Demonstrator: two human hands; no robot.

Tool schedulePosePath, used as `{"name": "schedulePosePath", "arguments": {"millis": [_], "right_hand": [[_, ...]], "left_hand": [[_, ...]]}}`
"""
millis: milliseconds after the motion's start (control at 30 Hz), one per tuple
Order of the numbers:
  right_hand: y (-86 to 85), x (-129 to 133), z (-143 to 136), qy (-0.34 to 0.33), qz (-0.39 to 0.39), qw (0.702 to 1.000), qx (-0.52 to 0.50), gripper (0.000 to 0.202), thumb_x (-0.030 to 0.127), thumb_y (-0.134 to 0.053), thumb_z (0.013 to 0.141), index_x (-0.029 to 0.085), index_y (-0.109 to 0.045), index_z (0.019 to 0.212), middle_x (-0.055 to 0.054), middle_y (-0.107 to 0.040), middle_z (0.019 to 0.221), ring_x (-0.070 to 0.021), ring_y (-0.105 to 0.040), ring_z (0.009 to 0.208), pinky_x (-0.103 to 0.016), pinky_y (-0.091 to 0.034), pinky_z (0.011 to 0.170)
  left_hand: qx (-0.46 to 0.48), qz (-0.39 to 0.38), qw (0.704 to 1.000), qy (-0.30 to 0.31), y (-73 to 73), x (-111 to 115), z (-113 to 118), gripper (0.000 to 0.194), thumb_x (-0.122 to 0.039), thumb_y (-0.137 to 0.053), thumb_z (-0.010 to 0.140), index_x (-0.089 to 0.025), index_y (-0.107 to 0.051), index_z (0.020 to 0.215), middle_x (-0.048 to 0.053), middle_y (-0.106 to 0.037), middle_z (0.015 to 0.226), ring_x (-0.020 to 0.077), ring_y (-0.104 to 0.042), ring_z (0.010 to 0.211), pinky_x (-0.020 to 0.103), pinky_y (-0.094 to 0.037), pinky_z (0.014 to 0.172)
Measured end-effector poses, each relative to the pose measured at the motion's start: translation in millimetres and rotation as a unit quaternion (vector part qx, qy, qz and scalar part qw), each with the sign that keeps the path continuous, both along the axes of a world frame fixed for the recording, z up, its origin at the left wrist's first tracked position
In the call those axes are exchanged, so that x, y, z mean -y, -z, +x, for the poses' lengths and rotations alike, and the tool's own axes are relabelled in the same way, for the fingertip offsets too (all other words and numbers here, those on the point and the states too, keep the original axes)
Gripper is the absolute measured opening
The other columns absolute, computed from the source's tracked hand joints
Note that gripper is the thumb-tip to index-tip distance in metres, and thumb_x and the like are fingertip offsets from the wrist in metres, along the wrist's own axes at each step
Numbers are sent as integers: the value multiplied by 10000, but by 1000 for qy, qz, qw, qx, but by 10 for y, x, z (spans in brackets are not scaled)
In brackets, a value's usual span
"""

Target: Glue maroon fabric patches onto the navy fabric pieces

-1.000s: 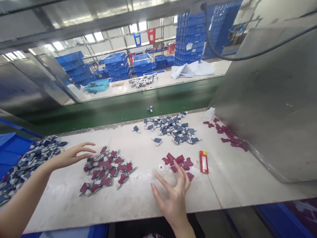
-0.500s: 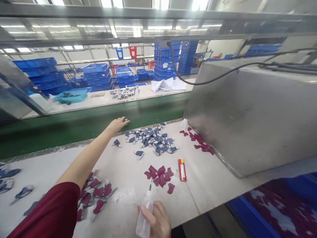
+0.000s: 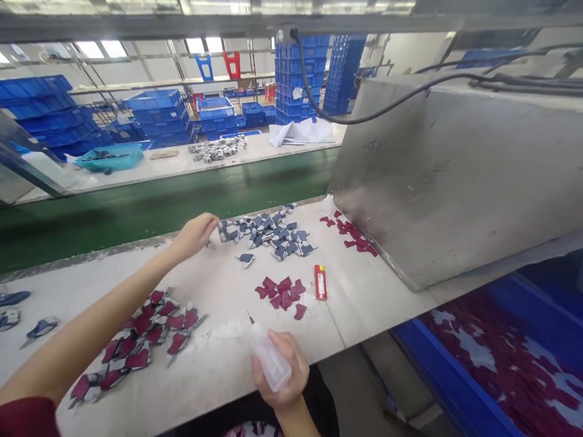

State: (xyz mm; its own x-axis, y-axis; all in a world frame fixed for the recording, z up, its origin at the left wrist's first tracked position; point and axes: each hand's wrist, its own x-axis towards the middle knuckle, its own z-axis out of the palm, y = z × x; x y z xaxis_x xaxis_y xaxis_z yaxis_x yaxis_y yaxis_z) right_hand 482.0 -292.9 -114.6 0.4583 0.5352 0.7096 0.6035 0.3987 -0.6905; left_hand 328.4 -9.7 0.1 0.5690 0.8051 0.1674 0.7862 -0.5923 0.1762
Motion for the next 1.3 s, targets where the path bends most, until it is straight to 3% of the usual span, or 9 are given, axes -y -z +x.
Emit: {"name": "schedulePosePath", "arguments": {"millis": [100, 200, 267, 367, 533, 767, 1100, 1300], "right_hand": [[108, 64, -5, 37, -52, 996, -63, 319, 349, -695, 828, 168, -679, 1090, -108, -743, 847, -239, -721, 668, -332, -609, 556], [172, 82, 6, 50, -70, 989, -123, 338, 395, -730, 793, 144, -705, 1019, -120, -765, 862, -253, -742, 696, -337, -624, 586], [180, 70, 17, 51, -81, 979, -180, 347, 395, -739, 788, 130, -712, 1010, -133, -771, 893, -261, -750, 722, -349, -629, 610], [155, 37, 34, 37, -103, 958, -265, 352, 386, -719, 814, 106, -713, 1026, -156, -766, 950, -260, -747, 733, -384, -630, 644], [106, 17, 59, 40, -113, 961, -251, 378, 456, -686, 820, 105, -736, 949, -130, -750, 838, -269, -731, 738, -434, -616, 700], [78, 64, 59, 54, -154, 964, -209, 311, 428, -724, 816, 118, -743, 823, -105, -747, 736, -247, -714, 634, -348, -580, 598], [5, 42, 36, 50, -177, 957, -222, 321, 436, -756, 815, 116, -769, 801, -93, -759, 706, -240, -717, 608, -317, -565, 570], [8, 37, 22, 81, -177, 956, -218, 347, 455, -745, 819, 110, -762, 789, -105, -764, 715, -255, -726, 626, -328, -572, 582]], "left_hand": [[142, -106, 984, 36, 126, 811, -95, 330, -340, -355, 1029, -191, -630, 924, 65, -710, 816, 208, -665, 737, 299, -520, 694], [231, -187, 955, -5, 377, 1514, -140, 258, -315, -442, 982, -191, -663, 934, 57, -740, 776, 205, -688, 682, 294, -522, 649], [275, -221, 934, -63, 549, 1847, -129, 253, -287, -440, 968, -178, -668, 984, 64, -753, 786, 208, -711, 681, 297, -533, 641], [308, -236, 914, -116, 718, 2153, -76, 258, -274, -466, 956, -162, -679, 1049, 56, -731, 754, 208, -716, 689, 295, -539, 637], [323, -201, 919, -105, 831, 2320, 9, 300, -271, -705, 840, -195, -713, 1131, 26, -692, 795, 172, -650, 642, 290, -545, 677], [378, -178, 901, -114, 992, 2392, 10, 79, -206, -683, 882, -209, -742, 936, 20, -696, 788, 165, -639, 662, 272, -524, 690], [392, -182, 893, -124, 986, 2401, 24, 66, -171, -703, 855, -200, -746, 896, 14, -684, 763, 161, -619, 657, 269, -503, 674], [384, -169, 900, -116, 983, 2402, 16, 58, -151, -706, 853, -186, -740, 884, 7, -671, 750, 156, -613, 647, 263, -495, 663]]}}
